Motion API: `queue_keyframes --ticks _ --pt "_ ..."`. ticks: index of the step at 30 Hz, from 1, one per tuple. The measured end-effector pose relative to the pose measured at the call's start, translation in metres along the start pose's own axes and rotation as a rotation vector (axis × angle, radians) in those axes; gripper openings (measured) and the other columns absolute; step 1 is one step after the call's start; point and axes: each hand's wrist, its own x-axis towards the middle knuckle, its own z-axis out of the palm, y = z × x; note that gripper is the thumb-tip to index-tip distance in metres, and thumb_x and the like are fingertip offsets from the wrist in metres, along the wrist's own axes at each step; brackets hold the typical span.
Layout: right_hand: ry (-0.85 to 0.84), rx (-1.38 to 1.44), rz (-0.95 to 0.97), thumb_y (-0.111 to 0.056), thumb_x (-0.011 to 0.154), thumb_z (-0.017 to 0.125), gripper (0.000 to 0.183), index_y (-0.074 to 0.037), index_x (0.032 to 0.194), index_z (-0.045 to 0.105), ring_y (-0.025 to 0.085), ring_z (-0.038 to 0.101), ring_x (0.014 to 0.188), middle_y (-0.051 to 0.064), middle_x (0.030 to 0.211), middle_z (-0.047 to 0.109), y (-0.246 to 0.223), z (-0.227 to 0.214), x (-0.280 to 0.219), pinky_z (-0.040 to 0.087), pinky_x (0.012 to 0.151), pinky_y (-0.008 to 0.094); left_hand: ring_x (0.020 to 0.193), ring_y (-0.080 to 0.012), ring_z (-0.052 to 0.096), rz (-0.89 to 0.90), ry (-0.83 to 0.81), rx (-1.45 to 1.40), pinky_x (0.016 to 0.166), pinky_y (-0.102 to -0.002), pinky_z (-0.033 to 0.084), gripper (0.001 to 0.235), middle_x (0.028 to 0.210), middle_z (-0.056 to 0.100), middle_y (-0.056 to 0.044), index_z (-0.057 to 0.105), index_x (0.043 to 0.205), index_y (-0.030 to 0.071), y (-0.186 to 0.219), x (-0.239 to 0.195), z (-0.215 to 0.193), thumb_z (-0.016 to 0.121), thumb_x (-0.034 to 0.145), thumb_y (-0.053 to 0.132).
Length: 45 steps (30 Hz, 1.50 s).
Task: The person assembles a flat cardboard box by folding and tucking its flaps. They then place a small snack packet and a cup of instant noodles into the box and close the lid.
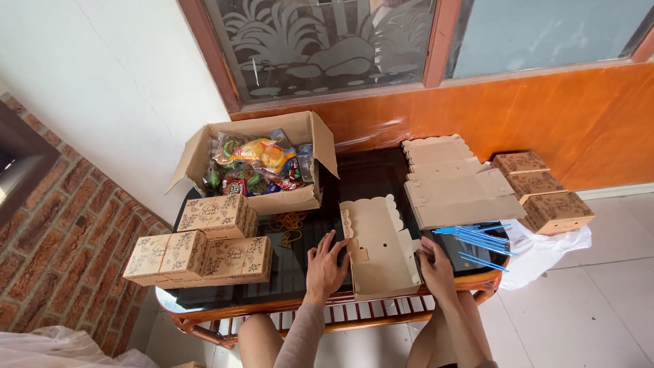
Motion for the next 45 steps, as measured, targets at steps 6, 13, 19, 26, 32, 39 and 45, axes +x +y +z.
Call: queue_keyframes --ticks 6,13,19,26,32,39,45 --pt "0.016 0.247 0.06 -0.019 0.098 0.057 0.05 -0.008 0.147 0.052 0.031 0.061 0.125 0.02 0.137 0.063 -0.022 -0.009 -0.013 0.044 0.111 0.045 0.144 -0.0253 0.043 0.014 -0.01 -0.003 0.105 -0.049 0.04 0.034 0.151 0.047 -0.006 0.062 0.134 0.03 0.004 0.002 -0.002 0.057 0.1 0.036" --pt "-0.059 0.277 0.155 -0.041 0.103 0.051 0.056 -0.017 0.154 0.046 0.038 0.04 0.144 0.018 0.153 0.048 -0.028 -0.015 -0.008 0.033 0.118 0.052 0.144 -0.0244 0.044 0.01 -0.02 0.03 0.105 -0.048 0.04 0.034 0.151 0.048 -0.004 0.061 0.135 0.033 0.003 0.004 0.006 0.054 0.103 0.042" --pt "-0.313 -0.024 -0.135 -0.051 0.107 0.027 0.062 -0.017 0.141 0.066 0.044 0.058 0.126 0.025 0.126 0.069 -0.023 -0.007 -0.001 0.043 0.111 0.051 0.143 -0.0227 0.045 0.008 0.009 0.047 0.104 -0.047 0.04 0.032 0.15 0.05 -0.004 0.063 0.134 0.031 0.006 0.004 0.008 0.056 0.104 0.04" --pt "-0.394 -0.19 -0.279 -0.01 0.1 0.051 0.038 -0.017 0.134 0.068 0.044 0.067 0.109 0.021 0.121 0.071 -0.006 -0.01 0.032 0.054 0.094 0.051 0.145 -0.0236 0.042 -0.019 -0.033 0.004 0.106 -0.049 0.039 0.032 0.151 0.047 -0.002 0.062 0.133 0.033 0.0 0.009 0.014 0.057 0.103 0.043" --pt "-0.297 -0.444 -0.404 -0.024 0.095 0.063 0.026 -0.023 0.118 0.075 0.022 0.072 0.101 -0.009 0.129 0.067 0.016 0.004 0.051 0.06 0.085 0.038 0.144 -0.0285 0.041 -0.075 -0.122 -0.086 0.107 -0.055 0.039 0.035 0.149 0.043 -0.001 0.062 0.13 0.035 -0.01 0.026 0.017 0.065 0.096 0.045" --pt "-0.216 -0.539 -0.456 -0.034 0.098 0.061 0.027 -0.026 0.119 0.076 0.016 0.072 0.101 -0.016 0.126 0.069 0.008 0.003 0.041 0.061 0.083 0.032 0.113 -0.0267 0.062 -0.041 -0.323 -0.001 0.097 -0.052 0.044 0.015 0.109 0.054 0.002 0.073 0.093 0.029 -0.034 0.081 0.052 0.078 0.079 0.029" --pt "-0.237 -0.46 -0.426 -0.029 0.099 0.059 0.027 -0.023 0.119 0.076 0.019 0.071 0.107 -0.013 0.125 0.07 -0.002 -0.003 0.037 0.061 0.087 0.035 0.099 -0.0364 0.074 -0.019 -0.584 -0.082 0.092 -0.054 0.053 0.043 0.094 0.079 -0.012 0.079 0.101 0.014 0.046 0.09 0.019 0.051 0.099 0.046"
